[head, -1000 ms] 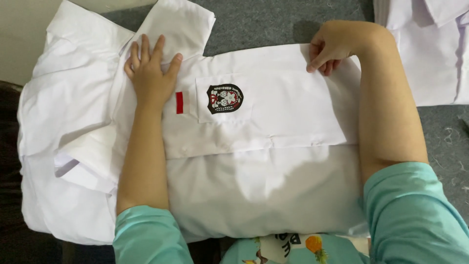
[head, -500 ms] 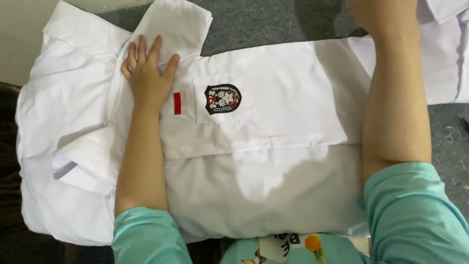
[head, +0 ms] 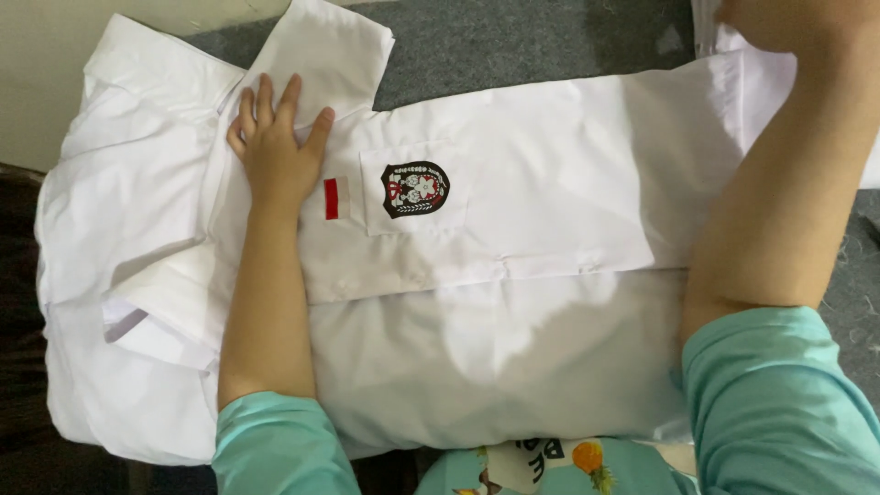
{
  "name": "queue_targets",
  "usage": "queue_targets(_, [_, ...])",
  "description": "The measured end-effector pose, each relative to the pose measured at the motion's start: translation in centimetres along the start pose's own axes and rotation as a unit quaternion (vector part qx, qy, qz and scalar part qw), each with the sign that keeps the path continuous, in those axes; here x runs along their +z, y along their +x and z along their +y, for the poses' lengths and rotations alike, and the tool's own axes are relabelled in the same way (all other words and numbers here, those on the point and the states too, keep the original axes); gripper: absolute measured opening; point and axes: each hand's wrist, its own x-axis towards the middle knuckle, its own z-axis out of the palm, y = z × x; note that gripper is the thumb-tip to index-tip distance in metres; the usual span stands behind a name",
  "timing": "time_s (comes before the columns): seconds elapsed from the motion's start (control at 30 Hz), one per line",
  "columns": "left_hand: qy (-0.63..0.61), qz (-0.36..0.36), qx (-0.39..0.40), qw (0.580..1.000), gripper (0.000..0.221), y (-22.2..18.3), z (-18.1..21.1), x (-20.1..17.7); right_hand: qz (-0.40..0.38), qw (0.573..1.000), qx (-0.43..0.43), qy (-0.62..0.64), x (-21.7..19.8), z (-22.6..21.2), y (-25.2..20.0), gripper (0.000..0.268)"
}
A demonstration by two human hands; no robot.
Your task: Folding white shirts and trimming loose threads with scissors
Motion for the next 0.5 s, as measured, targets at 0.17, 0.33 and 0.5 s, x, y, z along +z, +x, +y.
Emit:
queue_targets(0.17, [-0.003, -0.006, -0.008, 1.000, 0.066, -0.1, 0.5, -0.3, 0.003, 0.998, 0.026, 0.050, 2.7, 7.5, 4.1, 0.042])
queue_targets(0.33, [0.023, -0.021, -0.019, 0.999, 0.071, -0.1, 0.4, -0.2, 0.047, 0.998, 0.041, -0.002, 3.7, 10.5, 6.7, 0.033])
queue_targets(0.5, [0.038, -0.066, -0.074, 0.994, 0.076, -0.2, 1.6, -1.3, 0.015, 0.998, 0.040, 0.037, 3.7, 11.0, 7.2, 0.021])
